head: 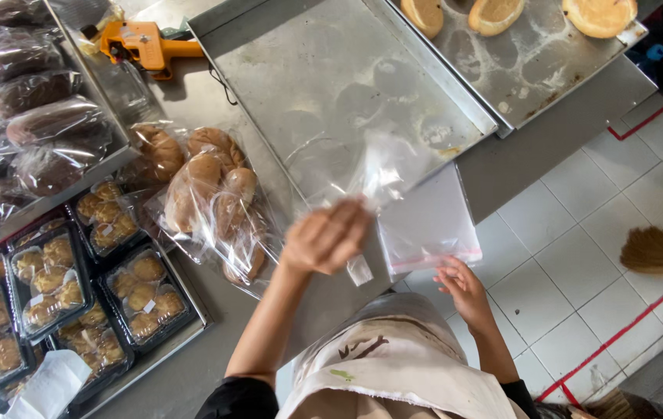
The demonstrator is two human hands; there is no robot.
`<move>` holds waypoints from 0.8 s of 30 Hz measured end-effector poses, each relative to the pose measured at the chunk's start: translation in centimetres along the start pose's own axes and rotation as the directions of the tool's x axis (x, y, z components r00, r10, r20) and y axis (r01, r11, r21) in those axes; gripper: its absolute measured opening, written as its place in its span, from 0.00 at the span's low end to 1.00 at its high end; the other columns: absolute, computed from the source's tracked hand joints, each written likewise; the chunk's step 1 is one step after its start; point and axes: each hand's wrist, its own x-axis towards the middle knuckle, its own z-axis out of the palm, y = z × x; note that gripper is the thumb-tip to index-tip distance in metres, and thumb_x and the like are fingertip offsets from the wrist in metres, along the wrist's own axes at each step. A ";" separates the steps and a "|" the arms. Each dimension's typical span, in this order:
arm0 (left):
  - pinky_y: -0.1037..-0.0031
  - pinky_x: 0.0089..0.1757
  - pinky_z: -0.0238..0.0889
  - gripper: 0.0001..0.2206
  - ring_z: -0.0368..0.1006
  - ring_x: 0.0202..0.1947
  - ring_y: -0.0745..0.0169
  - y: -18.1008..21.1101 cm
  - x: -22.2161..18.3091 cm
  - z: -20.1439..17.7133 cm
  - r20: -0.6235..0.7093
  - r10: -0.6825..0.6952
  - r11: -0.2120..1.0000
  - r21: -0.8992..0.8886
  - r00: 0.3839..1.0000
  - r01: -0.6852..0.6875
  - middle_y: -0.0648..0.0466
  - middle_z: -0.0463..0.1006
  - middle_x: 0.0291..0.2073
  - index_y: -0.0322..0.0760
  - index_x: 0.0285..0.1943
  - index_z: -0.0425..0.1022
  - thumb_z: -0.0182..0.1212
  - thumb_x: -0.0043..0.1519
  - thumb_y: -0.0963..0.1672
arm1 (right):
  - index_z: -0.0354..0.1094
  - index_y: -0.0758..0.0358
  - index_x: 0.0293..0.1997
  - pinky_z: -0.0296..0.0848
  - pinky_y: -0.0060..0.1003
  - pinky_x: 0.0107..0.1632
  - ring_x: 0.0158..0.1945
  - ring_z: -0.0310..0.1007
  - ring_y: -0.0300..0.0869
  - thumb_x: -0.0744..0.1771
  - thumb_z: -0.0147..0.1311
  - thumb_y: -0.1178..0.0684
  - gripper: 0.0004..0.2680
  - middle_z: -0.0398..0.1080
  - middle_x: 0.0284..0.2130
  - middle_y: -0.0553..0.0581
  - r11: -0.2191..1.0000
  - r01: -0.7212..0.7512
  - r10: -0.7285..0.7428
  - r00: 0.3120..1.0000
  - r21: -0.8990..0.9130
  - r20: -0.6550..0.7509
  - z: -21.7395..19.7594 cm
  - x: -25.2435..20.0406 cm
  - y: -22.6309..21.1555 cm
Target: The person picks up bread loaves from a tray, inserts them into individual plastic bags, and arranges the bagged bread on a metal surface.
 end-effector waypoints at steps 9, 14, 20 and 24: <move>0.61 0.54 0.70 0.22 0.71 0.62 0.39 9.1 -10.0 -2.6 0.539 -0.181 0.772 -0.440 0.823 0.458 0.38 0.71 0.63 0.40 0.61 0.78 0.69 0.56 0.45 | 0.72 0.61 0.58 0.75 0.39 0.52 0.49 0.79 0.43 0.68 0.54 0.49 0.14 0.78 0.45 0.59 0.969 0.099 -0.099 0.995 -0.226 0.011 -3.3 0.8 1.9; 0.65 0.44 0.76 0.15 0.78 0.50 0.47 8.9 -11.9 -5.4 0.606 -0.487 0.556 -0.341 0.629 0.758 0.41 0.77 0.55 0.31 0.54 0.79 0.68 0.58 0.39 | 0.75 0.58 0.52 0.76 0.41 0.50 0.48 0.79 0.44 0.69 0.54 0.48 0.10 0.79 0.48 0.55 0.721 0.092 -0.140 0.990 -0.687 -0.015 -5.3 -0.7 -3.7; 0.70 0.36 0.74 0.06 0.82 0.35 0.54 7.5 -7.1 -6.5 0.463 -0.717 0.404 -0.332 0.521 0.852 0.49 0.84 0.38 0.33 0.43 0.82 0.70 0.57 0.37 | 0.72 0.63 0.52 0.77 0.38 0.51 0.48 0.79 0.45 0.68 0.55 0.54 0.09 0.77 0.47 0.59 0.648 0.526 -0.617 0.787 -0.551 0.025 -0.9 -4.5 -13.2; 0.74 0.34 0.72 0.06 0.81 0.32 0.60 4.9 -0.8 -5.9 0.433 -0.732 0.347 -0.428 0.526 0.835 0.51 0.83 0.34 0.33 0.40 0.82 0.73 0.57 0.37 | 0.71 0.58 0.52 0.79 0.38 0.56 0.54 0.79 0.45 0.67 0.58 0.61 0.09 0.77 0.51 0.56 0.342 0.925 -0.868 0.379 -0.167 0.322 4.6 -8.4 -18.0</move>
